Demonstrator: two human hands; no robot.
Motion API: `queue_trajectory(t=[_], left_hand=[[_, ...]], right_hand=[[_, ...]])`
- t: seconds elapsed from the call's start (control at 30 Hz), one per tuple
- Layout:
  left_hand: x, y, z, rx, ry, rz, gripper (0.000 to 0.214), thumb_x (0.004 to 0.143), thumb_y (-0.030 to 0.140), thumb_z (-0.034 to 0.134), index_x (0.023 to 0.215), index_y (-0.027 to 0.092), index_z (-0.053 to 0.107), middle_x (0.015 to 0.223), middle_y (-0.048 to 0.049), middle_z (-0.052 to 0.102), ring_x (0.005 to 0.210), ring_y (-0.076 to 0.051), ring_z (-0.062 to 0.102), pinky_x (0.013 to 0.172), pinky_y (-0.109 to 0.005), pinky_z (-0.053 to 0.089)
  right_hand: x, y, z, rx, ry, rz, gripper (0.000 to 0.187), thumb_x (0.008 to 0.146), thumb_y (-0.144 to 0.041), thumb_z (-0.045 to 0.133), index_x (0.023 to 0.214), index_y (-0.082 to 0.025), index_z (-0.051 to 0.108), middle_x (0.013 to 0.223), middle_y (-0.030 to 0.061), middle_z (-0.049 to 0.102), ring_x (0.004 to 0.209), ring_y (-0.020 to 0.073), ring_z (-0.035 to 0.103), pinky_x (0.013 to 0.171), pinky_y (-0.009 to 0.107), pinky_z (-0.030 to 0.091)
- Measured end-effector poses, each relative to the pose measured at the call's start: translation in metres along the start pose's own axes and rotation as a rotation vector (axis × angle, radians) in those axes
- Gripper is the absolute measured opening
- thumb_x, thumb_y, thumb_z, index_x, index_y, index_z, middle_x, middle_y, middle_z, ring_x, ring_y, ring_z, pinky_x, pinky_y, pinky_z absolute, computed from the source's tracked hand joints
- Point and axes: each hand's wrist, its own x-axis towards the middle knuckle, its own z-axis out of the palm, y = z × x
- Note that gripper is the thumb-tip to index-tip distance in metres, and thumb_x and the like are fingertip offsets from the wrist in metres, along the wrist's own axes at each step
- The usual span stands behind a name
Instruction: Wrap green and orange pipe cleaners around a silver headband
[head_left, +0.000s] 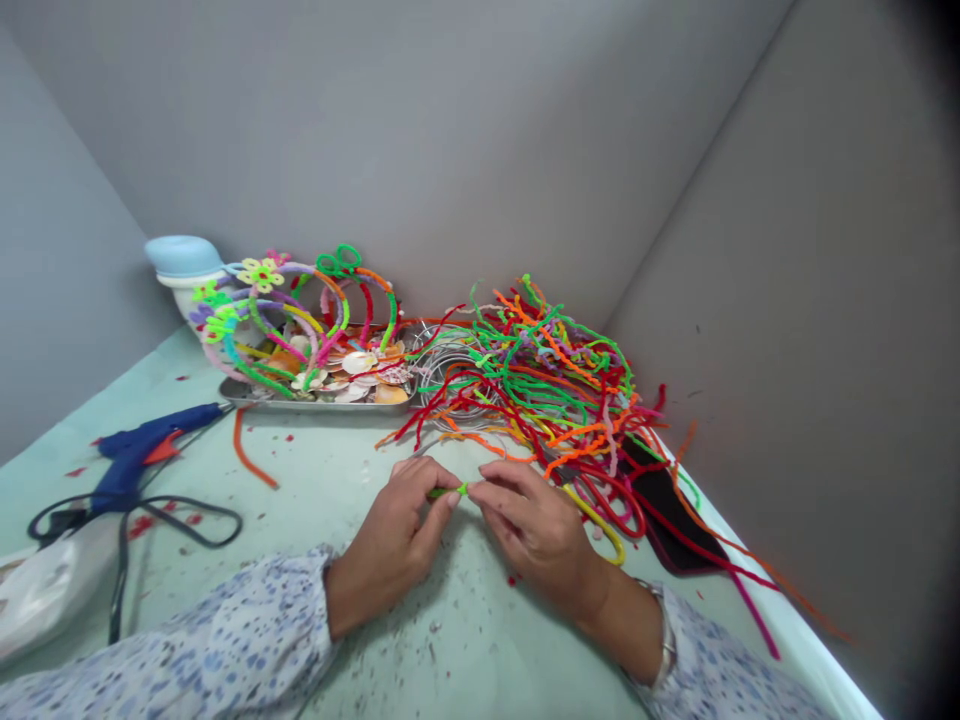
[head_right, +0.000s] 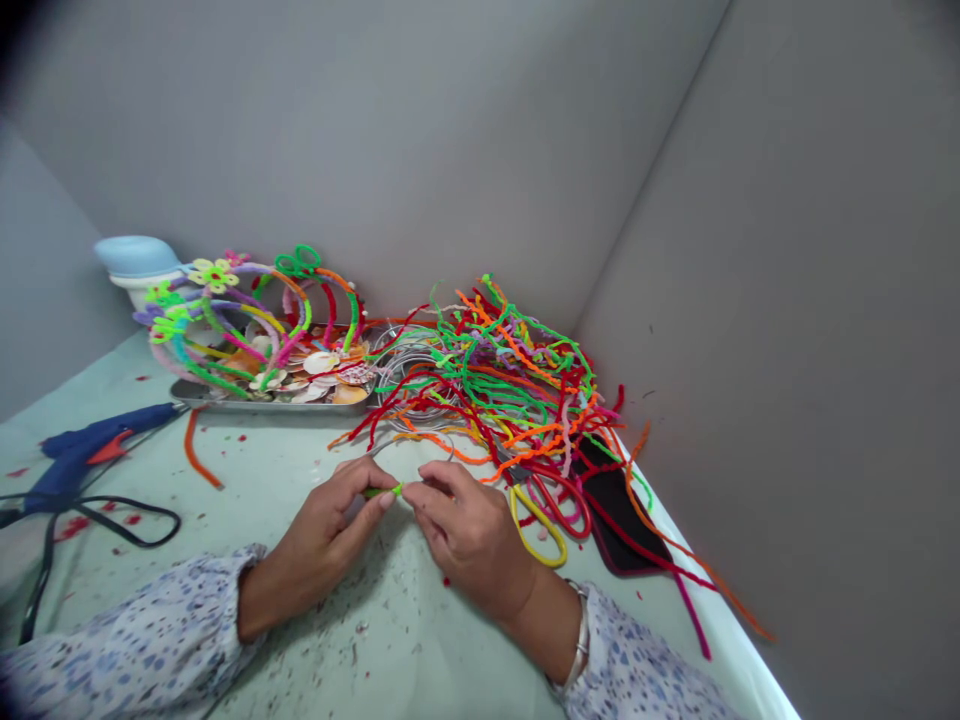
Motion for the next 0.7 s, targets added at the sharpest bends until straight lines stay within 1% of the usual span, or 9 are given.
queue_trajectory(t=[0.17, 0.33, 0.47, 0.7], left_hand=[[0.0007, -0.0002, 0.0017, 0.039, 0.003, 0.022, 0.013, 0.092, 0.019, 0.046, 0.087, 0.019, 0.059, 0.083, -0.0032, 0.061, 0.084, -0.02, 0.054, 0.08, -0.036, 0.042], [-0.001, -0.0018, 0.0037, 0.059, 0.032, -0.004, 0.008, 0.091, 0.02, 0.048, 0.091, 0.019, 0.056, 0.086, -0.0039, 0.062, 0.084, -0.02, 0.056, 0.077, -0.035, 0.044], [-0.0021, -0.0018, 0.0026, 0.067, 0.027, -0.004, 0.008, 0.091, 0.021, 0.048, 0.09, 0.019, 0.055, 0.087, -0.004, 0.061, 0.084, -0.02, 0.055, 0.077, -0.035, 0.044], [-0.0032, 0.0003, 0.0009, 0.044, 0.006, -0.008, 0.009, 0.092, 0.021, 0.047, 0.089, 0.019, 0.055, 0.086, -0.0037, 0.06, 0.084, -0.02, 0.055, 0.078, -0.035, 0.043]], right_hand=[[0.0021, -0.0025, -0.0017, -0.017, -0.07, 0.054, 0.026, 0.089, -0.01, 0.051, 0.106, -0.022, 0.067, 0.099, 0.0078, 0.064, 0.087, 0.017, 0.063, 0.077, 0.028, 0.053], [0.0023, -0.0023, -0.0011, -0.052, -0.086, 0.065, 0.023, 0.09, -0.013, 0.052, 0.104, -0.023, 0.067, 0.097, 0.0072, 0.064, 0.083, 0.0169, 0.063, 0.074, 0.027, 0.052], [0.0018, -0.001, -0.0005, -0.057, -0.084, 0.053, 0.018, 0.092, -0.019, 0.054, 0.103, -0.023, 0.067, 0.096, 0.0068, 0.065, 0.082, 0.0165, 0.064, 0.074, 0.027, 0.052], [-0.0003, 0.0028, 0.0006, -0.096, -0.026, -0.009, 0.021, 0.09, -0.015, 0.054, 0.103, -0.023, 0.067, 0.097, 0.0071, 0.066, 0.084, 0.0174, 0.064, 0.074, 0.028, 0.051]])
